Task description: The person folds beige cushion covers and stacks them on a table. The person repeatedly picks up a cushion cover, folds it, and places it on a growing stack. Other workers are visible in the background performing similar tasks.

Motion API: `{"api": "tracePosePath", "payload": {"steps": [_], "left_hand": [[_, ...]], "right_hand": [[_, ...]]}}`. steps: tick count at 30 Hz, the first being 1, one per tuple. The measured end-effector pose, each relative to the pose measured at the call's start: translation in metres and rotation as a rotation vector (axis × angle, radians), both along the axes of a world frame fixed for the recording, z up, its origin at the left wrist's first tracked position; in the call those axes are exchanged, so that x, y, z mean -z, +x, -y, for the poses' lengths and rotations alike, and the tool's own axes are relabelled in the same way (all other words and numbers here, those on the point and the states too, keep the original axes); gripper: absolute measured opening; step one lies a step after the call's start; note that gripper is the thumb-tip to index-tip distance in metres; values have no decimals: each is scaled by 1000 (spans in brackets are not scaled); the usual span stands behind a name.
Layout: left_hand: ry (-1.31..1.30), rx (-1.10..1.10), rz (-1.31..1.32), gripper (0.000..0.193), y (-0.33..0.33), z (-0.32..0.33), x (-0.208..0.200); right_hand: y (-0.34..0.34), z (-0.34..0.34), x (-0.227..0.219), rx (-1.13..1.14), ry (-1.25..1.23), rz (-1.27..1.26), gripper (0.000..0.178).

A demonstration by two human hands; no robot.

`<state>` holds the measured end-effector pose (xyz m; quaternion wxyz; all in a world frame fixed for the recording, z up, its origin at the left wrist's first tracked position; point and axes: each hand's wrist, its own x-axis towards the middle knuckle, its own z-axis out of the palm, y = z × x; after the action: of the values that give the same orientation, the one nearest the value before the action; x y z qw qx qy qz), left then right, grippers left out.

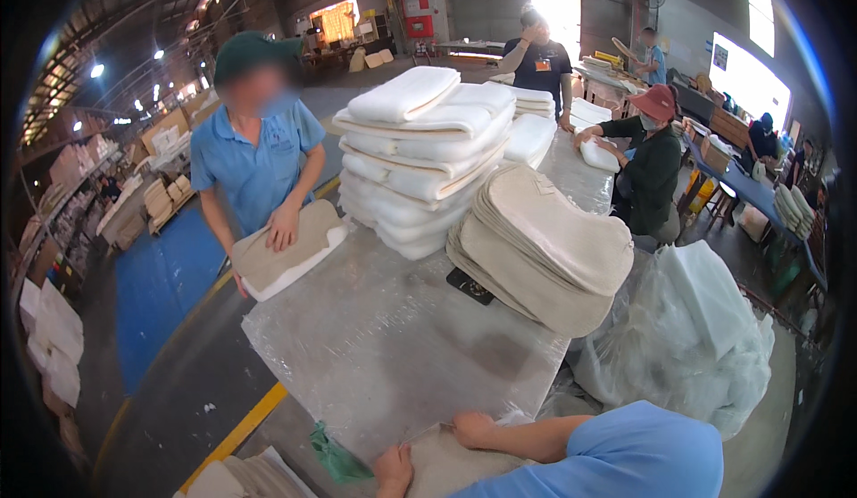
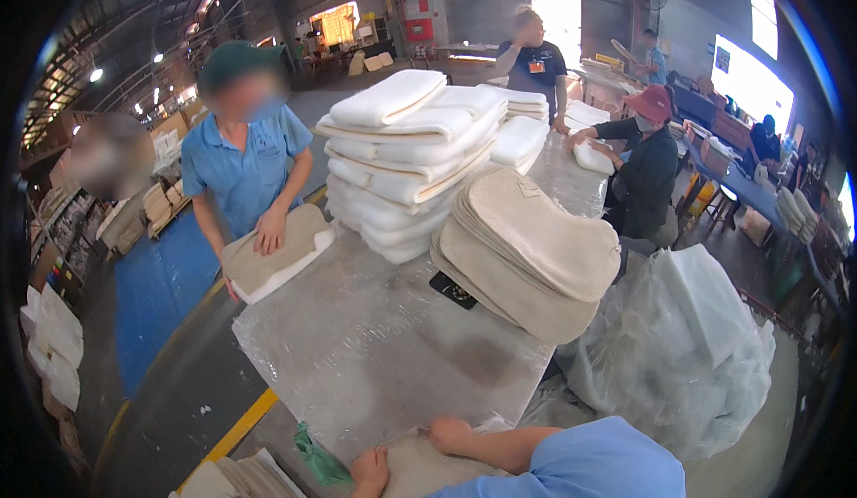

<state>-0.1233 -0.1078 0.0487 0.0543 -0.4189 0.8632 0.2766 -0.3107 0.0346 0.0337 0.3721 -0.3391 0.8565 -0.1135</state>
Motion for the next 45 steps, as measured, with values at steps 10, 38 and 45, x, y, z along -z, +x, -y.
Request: {"api": "tracePosePath", "payload": {"steps": [10, 38, 45], "left_hand": [[-56, -14, 32, 53, -16, 10, 1], [56, -86, 4, 51, -28, 1, -23], [182, 14, -59, 52, -17, 11, -10]], "right_hand": [[-4, 12, 2, -44, -104, -24, 35], [-10, 21, -23, -15, -223, -84, 42], [-22, 8, -27, -49, -87, -31, 48]]}}
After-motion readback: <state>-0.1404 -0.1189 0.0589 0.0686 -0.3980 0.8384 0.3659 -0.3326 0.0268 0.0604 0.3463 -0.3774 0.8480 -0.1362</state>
